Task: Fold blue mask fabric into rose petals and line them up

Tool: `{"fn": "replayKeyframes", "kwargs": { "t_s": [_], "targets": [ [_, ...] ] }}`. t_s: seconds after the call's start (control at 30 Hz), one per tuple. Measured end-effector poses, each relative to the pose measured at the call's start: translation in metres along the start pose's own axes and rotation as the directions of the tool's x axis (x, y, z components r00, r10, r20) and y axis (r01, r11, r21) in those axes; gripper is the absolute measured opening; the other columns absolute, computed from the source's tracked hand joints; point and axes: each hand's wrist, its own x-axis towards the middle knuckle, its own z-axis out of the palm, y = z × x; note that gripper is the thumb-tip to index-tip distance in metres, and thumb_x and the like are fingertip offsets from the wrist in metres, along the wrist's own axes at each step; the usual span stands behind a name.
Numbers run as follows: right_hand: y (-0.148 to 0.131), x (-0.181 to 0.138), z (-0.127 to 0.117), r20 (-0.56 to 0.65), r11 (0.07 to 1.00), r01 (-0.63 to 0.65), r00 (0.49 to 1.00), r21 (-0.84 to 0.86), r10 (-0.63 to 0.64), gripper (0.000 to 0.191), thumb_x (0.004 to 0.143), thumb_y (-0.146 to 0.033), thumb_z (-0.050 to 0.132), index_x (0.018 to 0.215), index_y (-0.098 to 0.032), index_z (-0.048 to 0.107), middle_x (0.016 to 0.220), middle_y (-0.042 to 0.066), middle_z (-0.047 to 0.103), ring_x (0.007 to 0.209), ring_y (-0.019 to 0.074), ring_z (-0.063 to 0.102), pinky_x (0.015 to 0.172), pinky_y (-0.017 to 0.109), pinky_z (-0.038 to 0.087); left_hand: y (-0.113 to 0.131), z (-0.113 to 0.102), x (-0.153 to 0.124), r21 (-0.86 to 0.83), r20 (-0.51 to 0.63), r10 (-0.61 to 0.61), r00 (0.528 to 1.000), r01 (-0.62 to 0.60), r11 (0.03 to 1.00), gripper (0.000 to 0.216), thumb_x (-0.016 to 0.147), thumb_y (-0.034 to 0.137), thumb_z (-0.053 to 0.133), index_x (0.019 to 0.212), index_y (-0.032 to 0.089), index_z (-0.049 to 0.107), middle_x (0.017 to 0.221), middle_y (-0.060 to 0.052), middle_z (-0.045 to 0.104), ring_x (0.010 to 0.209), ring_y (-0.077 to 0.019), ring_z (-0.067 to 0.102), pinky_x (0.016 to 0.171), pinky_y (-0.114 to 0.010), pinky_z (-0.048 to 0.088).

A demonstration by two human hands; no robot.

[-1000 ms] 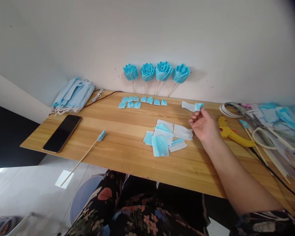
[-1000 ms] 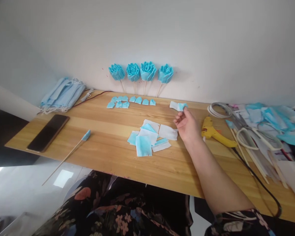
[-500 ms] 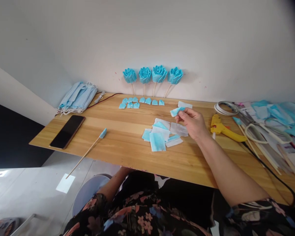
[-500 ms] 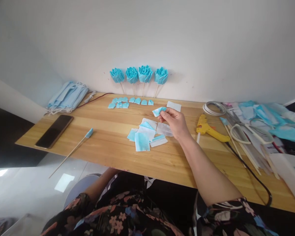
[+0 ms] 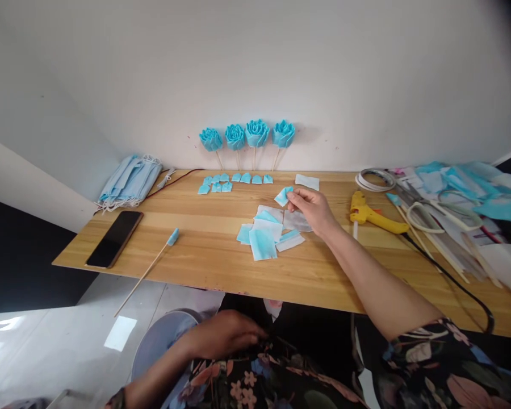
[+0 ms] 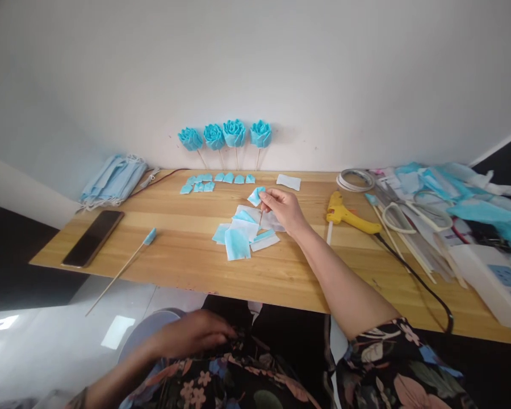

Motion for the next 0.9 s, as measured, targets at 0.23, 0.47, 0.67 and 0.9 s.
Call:
{"fn": "replayKeyframes", "kwargs": {
  "t_s": [0.23,0.47,0.67,0.9],
  "targets": [
    [-0.008,0.0,0.01,0.042,1.0,-0.006,0.999,-0.001,0.006,0.044,0.069,-0.064,0.077,0.061,-0.021,0.068,0.059,-0.001,0.063,0.057,0.0105,0.053,0.059,0.025,0.044,0.05,-0.096,0.019,-0.023,-0.429,-0.016,0.903,0.007,1.0,0.036,0.092,0.043,0.056,0.104,0.015,0.076,0.093,-0.008,0.076,0.077,-0.0144,0.064,0.071,-0.025,0.051],
    [-0.019,0.009,0.011,0.036,0.993,0.048,0.998,-0.105,-0.045,0.04,0.077,-0.059,0.072,0.065,-0.021,0.068,0.062,-0.001,0.063,0.059,0.0119,0.053,0.059,0.026,0.044,0.047,-0.149,0.108,-0.208,-0.618,-0.104,0.78,-0.035,0.978,0.041,0.084,0.039,0.064,0.113,0.01,0.071,0.085,-0.007,0.071,0.057,-0.0067,0.051,0.047,-0.019,0.036],
    [-0.014,0.006,0.017,0.001,0.985,0.057,0.998,-0.166,-0.057,0.041,0.08,-0.056,0.07,0.061,-0.02,0.063,0.059,-0.001,0.06,0.059,0.0122,0.052,0.059,0.026,0.043,0.052,-0.15,0.131,-0.335,-0.588,-0.086,0.804,-0.146,0.931,0.028,0.081,0.039,0.068,0.074,0.012,0.065,0.058,0.002,0.056,0.049,-0.0044,0.042,0.047,-0.019,0.03],
    [-0.008,0.019,0.001,-0.043,0.994,0.089,0.995,-0.062,-0.092,0.037,0.086,-0.055,0.062,0.09,-0.019,0.073,0.073,0.0,0.066,0.064,0.0118,0.056,0.061,0.026,0.046,0.043,-0.157,0.143,-0.332,-0.629,-0.059,0.775,-0.199,0.922,0.025,0.08,0.03,0.065,0.064,0.015,0.055,0.051,0.004,0.05,0.049,-0.0053,0.042,0.051,-0.021,0.03]
  ]
}}
